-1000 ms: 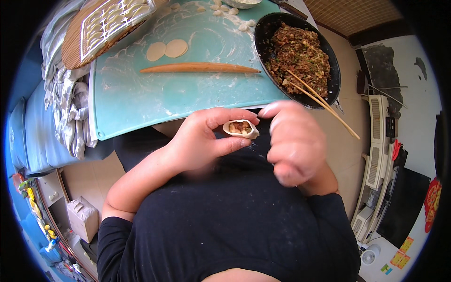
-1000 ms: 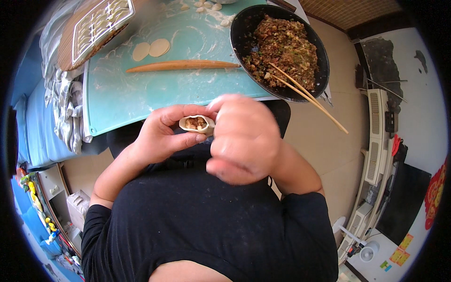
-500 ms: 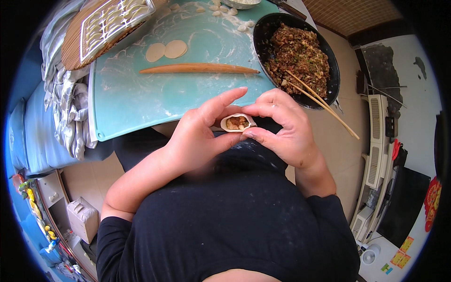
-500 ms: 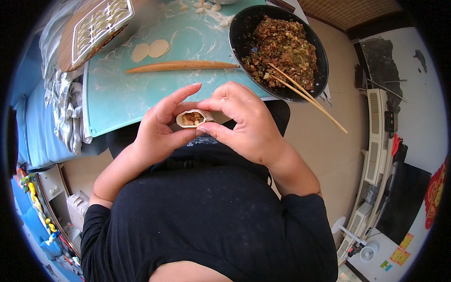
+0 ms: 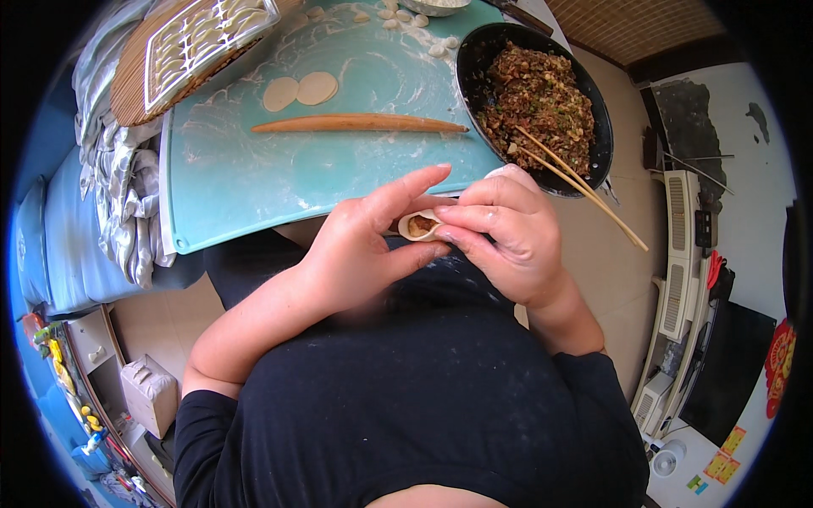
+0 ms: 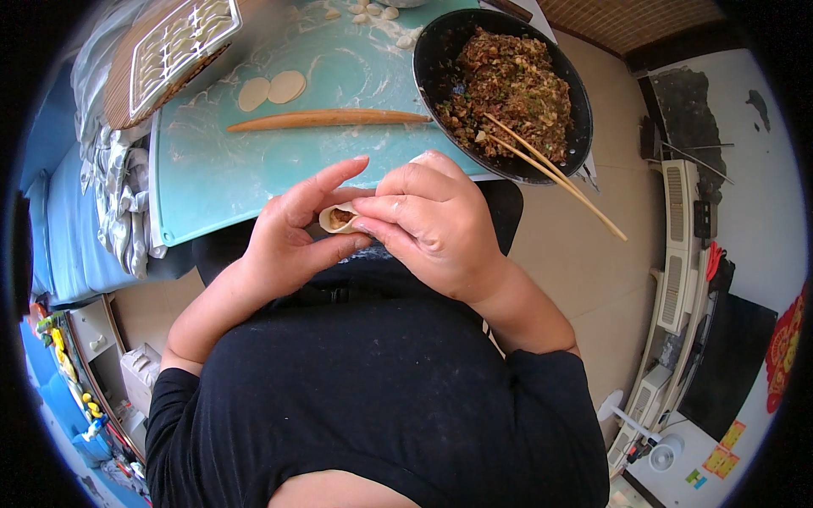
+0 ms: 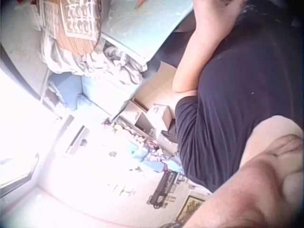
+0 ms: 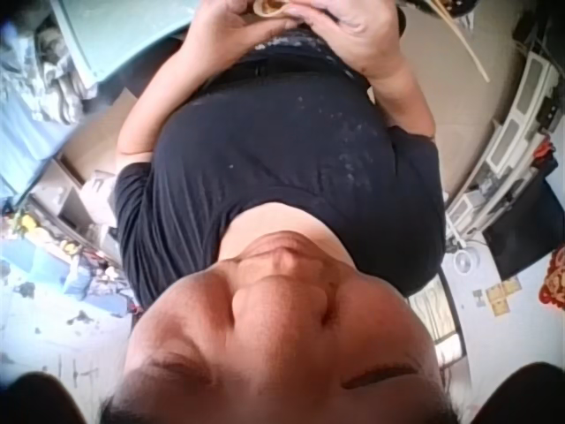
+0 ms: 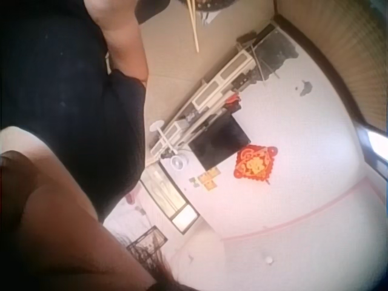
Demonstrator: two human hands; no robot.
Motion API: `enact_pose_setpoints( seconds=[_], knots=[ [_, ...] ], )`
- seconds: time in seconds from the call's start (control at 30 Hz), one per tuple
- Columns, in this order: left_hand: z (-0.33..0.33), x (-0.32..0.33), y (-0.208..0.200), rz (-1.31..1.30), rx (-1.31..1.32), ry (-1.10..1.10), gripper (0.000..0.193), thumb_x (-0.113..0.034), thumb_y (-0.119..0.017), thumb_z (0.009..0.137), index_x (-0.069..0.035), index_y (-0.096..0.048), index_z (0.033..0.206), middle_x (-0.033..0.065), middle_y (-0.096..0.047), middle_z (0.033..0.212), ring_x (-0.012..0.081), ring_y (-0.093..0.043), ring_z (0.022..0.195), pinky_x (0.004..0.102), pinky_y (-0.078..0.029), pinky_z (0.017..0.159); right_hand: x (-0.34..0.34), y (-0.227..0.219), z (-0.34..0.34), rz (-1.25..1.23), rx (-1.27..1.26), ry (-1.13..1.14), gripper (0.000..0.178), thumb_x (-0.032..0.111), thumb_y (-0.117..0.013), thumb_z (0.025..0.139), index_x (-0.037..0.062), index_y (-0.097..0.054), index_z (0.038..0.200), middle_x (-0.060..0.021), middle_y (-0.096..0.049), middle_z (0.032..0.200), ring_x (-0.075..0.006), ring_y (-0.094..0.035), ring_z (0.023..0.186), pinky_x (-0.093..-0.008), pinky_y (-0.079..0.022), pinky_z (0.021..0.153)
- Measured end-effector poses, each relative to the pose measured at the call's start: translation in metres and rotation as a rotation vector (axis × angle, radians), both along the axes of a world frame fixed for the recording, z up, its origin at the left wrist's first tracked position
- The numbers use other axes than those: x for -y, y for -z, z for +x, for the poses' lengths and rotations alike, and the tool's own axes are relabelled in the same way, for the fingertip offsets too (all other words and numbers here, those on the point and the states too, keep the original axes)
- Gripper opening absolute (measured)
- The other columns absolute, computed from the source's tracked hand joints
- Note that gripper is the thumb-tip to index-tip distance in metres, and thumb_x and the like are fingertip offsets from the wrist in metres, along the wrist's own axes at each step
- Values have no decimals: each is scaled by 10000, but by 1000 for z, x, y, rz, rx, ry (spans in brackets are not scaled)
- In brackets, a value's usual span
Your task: The person fills round dough wrappers with a meat and vegetable mixture using chopsticks, then folds and pleats the edges to seal them. The finished dumplings are placed into a plastic tray on the counter.
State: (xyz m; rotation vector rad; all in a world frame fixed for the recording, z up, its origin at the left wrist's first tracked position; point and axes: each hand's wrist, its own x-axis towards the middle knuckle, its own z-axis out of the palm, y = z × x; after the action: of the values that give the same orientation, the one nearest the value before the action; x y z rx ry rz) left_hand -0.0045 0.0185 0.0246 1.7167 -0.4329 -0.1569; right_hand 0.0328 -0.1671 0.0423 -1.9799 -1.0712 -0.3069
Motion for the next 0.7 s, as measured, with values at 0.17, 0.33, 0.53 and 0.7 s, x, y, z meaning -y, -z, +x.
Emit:
enact_pose_setpoints(
  seconds=[0.17, 0.33, 0.53, 0.7],
  knots=[
    [-2, 3, 7, -291, -260, 41, 568, -30, -690, 737, -20, -434, 1245, 72, -618, 999, 109, -570, 905, 258, -464, 804, -1, 2, -5, -21, 147, 61, 198, 43, -697, 622, 61, -639, 810, -34, -572, 763, -203, -499, 649, -319, -403, 612],
    [-2, 4, 10, -498, -557, 66, 374, -28, -649, 781, 12, -524, 1131, 33, -608, 952, 75, -557, 868, 233, -466, 775, -2, 11, -6, -70, 281, 134, 216, 91, -669, 679, 59, -641, 890, -59, -593, 880, -226, -521, 735, -348, -405, 688],
    [-3, 4, 7, -386, -471, 10, 241, -57, -650, 791, 7, -582, 1013, 17, -621, 891, 61, -558, 799, 220, -467, 721, -4, 9, 2, -28, -15, 2, 266, 100, -626, 737, 31, -629, 994, -109, -562, 1078, -277, -514, 911, -364, -399, 809],
    [-3, 6, 9, -218, -311, -25, 178, -87, -673, 775, 1, -613, 917, 30, -627, 808, 54, -549, 741, 225, -465, 666, -6, 14, 1, -13, -9, -38, 210, 81, -626, 726, 26, -641, 929, -82, -615, 1014, -272, -544, 921, -367, -404, 829]
  ],
)
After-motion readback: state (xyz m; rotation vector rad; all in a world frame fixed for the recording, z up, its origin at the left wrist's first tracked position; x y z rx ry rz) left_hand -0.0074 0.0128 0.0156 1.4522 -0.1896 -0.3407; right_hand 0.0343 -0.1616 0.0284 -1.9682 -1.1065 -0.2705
